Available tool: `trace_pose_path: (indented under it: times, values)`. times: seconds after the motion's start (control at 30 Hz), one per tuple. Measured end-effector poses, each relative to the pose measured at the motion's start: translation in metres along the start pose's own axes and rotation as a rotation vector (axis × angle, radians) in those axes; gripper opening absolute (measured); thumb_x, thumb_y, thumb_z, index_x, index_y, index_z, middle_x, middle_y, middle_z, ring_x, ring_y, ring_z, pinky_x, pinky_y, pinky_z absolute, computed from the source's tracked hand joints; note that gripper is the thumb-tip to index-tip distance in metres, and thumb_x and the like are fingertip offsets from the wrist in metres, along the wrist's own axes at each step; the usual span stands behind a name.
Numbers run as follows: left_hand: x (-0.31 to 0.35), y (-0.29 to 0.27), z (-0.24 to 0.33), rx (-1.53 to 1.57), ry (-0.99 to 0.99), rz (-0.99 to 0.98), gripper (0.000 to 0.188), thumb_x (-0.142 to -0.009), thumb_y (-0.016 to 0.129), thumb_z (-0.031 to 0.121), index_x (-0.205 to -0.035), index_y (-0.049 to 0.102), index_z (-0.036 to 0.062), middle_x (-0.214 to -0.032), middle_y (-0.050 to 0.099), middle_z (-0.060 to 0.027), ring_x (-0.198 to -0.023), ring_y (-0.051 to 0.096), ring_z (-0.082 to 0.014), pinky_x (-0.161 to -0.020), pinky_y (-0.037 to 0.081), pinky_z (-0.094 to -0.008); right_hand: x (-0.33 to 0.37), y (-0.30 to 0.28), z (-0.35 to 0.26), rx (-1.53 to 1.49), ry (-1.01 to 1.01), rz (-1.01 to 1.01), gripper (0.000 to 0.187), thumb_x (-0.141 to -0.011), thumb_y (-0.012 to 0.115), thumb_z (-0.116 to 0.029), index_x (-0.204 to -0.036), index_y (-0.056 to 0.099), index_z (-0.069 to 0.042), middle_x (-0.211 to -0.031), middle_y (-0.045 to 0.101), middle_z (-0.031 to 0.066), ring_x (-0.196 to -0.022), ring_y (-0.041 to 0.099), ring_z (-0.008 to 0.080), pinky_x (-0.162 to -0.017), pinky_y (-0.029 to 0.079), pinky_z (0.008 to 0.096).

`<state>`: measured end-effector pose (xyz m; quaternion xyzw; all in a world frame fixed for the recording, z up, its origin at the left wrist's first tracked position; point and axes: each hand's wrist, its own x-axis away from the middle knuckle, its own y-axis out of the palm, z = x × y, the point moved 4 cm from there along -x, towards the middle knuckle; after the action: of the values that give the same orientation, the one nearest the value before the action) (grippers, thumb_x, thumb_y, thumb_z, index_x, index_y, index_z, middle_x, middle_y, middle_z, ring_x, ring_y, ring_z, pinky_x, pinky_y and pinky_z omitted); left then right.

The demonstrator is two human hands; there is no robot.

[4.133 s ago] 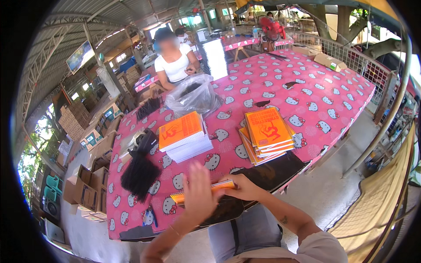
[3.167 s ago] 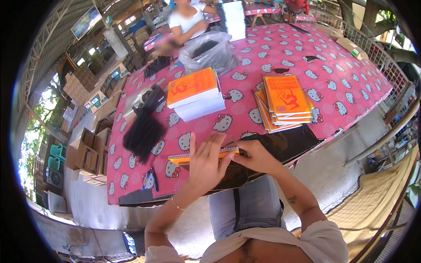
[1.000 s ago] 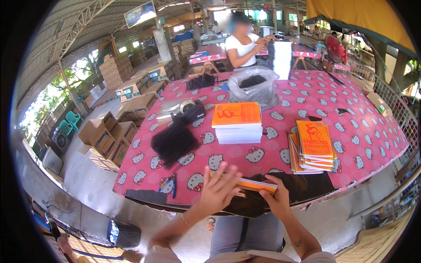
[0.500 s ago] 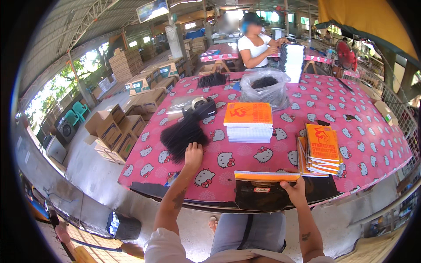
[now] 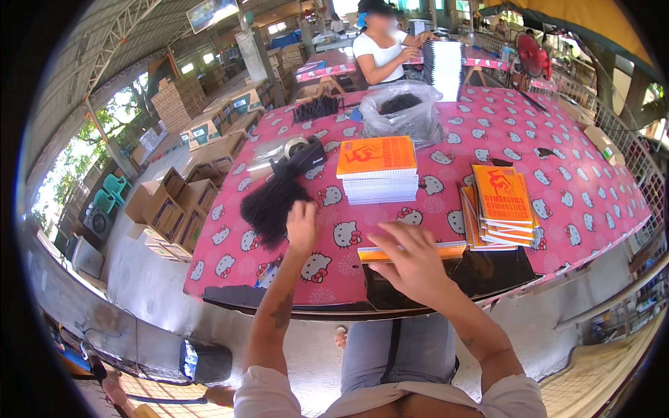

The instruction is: The person organizes stacks of printed paper by hand, aligning them into notebooks and then using scissors to trim excess material.

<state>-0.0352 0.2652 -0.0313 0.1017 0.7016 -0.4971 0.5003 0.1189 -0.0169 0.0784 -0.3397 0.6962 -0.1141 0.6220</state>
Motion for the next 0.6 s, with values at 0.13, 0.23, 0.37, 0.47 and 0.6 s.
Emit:
trace_pose_path:
  times: [0.13,0.23,0.37,0.47,0.6]
  values:
    - [-0.067,-0.041,0.000,0.076,-0.032,0.161,0.011,-0.097,0.059,0.010,-0.107,0.062,0.0080,-0.097,0.060,-0.0143,-0.084,0.066,-0.0349,-0.068,0.055,-0.0457,0.004,0.050,0.020,-0.029,0.112,-0.256,0.025,-0.088,0.070,-0.023,-0.110,0.068,-0.012,-0.087,0.070,0.0061,-0.077,0.068,0.0256,-0.074,0.052,0.0416]
    - [-0.082,-0.077,0.023,0.283,-0.063,-0.022,0.019,-0.099,0.060,0.012,-0.115,0.066,0.0053,-0.090,0.067,-0.0168,-0.078,0.067,-0.0350,-0.068,0.053,-0.0426,-0.001,0.048,0.016,-0.026,0.081,-0.215,0.016,-0.088,0.069,-0.021,-0.102,0.069,-0.012,-0.078,0.069,0.0042,-0.068,0.067,0.0245,-0.065,0.051,0.0407]
    - [-0.038,-0.132,0.108,0.647,-0.095,-0.143,0.021,-0.091,0.065,0.002,-0.111,0.071,0.0034,-0.083,0.067,-0.0144,-0.066,0.063,-0.0241,-0.059,0.049,-0.0345,0.000,0.043,0.018,-0.007,0.084,-0.187,0.009,-0.088,0.069,-0.019,-0.094,0.069,-0.013,-0.076,0.068,0.0045,-0.066,0.066,0.0252,-0.063,0.051,0.0408]
    - [0.009,-0.139,0.123,0.665,-0.330,-0.238,0.020,-0.091,0.066,0.002,-0.110,0.072,0.0041,-0.082,0.067,-0.0123,-0.063,0.059,-0.0176,-0.056,0.046,-0.0298,-0.003,0.048,0.012,-0.040,0.092,-0.188,0.012,-0.086,0.071,-0.018,-0.097,0.071,-0.013,-0.082,0.071,0.0047,-0.068,0.067,0.0283,-0.064,0.051,0.0405]
    - [0.022,-0.134,0.128,0.771,-0.385,-0.107,0.019,-0.092,0.070,0.005,-0.110,0.073,0.0035,-0.082,0.068,-0.0093,-0.058,0.057,-0.0131,-0.052,0.044,-0.0273,-0.002,0.049,0.013,-0.056,0.092,-0.176,0.008,-0.088,0.068,-0.019,-0.094,0.069,-0.013,-0.075,0.067,0.0046,-0.061,0.064,0.0283,-0.062,0.051,0.0412]
